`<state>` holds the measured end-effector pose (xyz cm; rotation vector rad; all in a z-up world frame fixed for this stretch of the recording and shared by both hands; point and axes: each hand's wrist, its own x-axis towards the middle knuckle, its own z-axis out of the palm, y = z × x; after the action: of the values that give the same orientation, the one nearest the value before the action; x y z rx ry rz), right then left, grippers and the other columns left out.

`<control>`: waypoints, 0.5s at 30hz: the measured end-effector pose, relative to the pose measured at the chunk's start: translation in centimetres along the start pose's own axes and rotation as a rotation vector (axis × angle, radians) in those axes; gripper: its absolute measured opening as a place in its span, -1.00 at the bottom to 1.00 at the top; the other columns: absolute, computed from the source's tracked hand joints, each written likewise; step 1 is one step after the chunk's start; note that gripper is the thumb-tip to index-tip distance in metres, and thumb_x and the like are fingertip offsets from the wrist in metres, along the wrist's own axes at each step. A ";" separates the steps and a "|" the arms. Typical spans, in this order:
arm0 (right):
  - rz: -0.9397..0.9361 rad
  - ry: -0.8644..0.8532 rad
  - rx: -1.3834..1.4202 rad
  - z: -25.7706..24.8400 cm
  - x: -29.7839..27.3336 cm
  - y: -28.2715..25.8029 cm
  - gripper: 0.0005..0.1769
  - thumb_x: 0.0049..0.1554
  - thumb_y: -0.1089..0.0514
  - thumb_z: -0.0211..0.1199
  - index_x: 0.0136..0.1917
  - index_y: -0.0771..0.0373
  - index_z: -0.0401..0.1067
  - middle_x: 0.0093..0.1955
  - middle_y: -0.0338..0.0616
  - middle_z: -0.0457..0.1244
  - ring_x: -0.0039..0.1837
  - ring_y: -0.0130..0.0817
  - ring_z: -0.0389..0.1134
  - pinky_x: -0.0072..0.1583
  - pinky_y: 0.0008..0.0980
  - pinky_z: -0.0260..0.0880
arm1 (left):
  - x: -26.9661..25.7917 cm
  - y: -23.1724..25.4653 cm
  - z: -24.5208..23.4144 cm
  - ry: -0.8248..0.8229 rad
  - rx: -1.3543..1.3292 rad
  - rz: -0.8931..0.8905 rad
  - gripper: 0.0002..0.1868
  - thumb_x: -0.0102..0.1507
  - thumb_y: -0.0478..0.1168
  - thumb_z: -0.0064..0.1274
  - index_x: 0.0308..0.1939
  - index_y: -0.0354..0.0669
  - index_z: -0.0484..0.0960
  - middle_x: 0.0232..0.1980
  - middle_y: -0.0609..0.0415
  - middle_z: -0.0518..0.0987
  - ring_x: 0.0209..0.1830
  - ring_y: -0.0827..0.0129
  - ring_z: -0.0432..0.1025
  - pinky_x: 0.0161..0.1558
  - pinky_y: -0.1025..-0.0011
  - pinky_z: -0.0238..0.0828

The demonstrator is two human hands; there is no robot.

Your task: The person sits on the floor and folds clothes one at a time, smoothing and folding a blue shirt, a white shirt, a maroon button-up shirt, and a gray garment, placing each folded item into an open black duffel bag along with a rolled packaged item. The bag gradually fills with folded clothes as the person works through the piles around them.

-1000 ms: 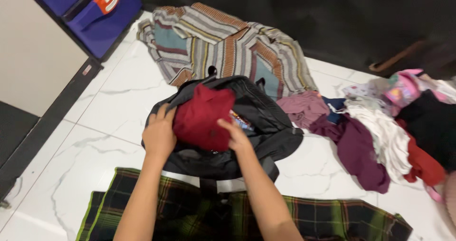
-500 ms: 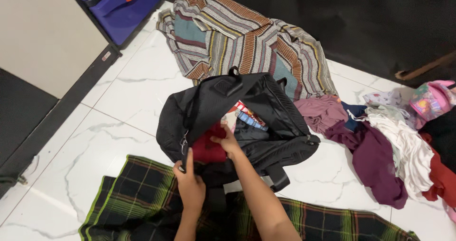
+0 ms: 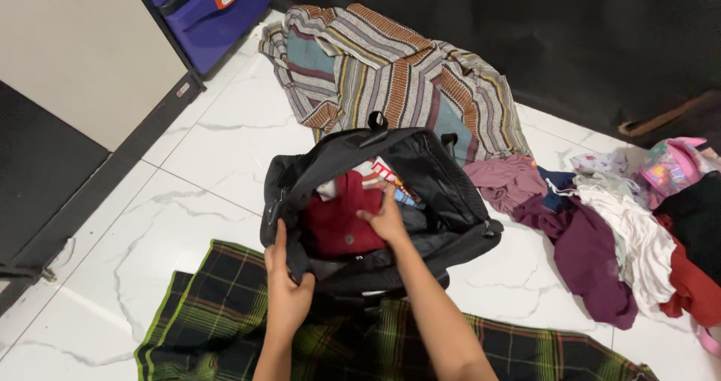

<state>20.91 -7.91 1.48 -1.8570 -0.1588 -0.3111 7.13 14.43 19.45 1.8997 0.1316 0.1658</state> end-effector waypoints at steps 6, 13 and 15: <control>0.504 0.117 0.394 -5.2 0.7 -6.2 -0.26 -0.03 0.30 0.46 0.33 0.20 0.16 0.27 0.05 0.24 0.25 -0.21 0.36 0.20 -0.23 0.48 | -1.6 -0.1 0.8 0.147 0.374 0.166 -0.10 0.09 -0.48 0.04 0.53 0.00 0.23 0.30 -0.21 0.30 0.09 0.03 0.34 0.10 0.23 0.35; 0.356 -0.084 0.583 -8.8 -3.4 -15.0 -0.24 0.05 0.31 0.42 0.44 0.23 0.14 0.28 -0.02 0.25 0.28 -0.28 0.31 0.28 -0.28 0.37 | 0.8 4.1 2.6 -0.196 0.560 0.698 0.13 0.00 0.25 0.41 0.42 -0.33 0.25 0.42 -0.19 0.32 0.40 -0.06 0.18 0.39 -0.14 0.02; 0.356 -0.089 0.653 -10.0 -4.7 -16.3 -0.17 0.00 0.27 0.42 0.45 0.15 0.10 0.20 -0.02 0.30 0.21 -0.27 0.34 0.23 -0.25 0.39 | 2.0 4.7 2.2 -0.387 0.558 0.576 0.28 -0.17 0.33 0.46 0.42 -0.27 0.24 0.42 -0.16 0.32 0.43 -0.03 0.18 0.40 -0.07 -0.02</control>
<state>10.83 -12.21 17.80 -1.2181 0.0152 0.0723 9.50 11.21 23.25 2.4437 -0.7046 0.1534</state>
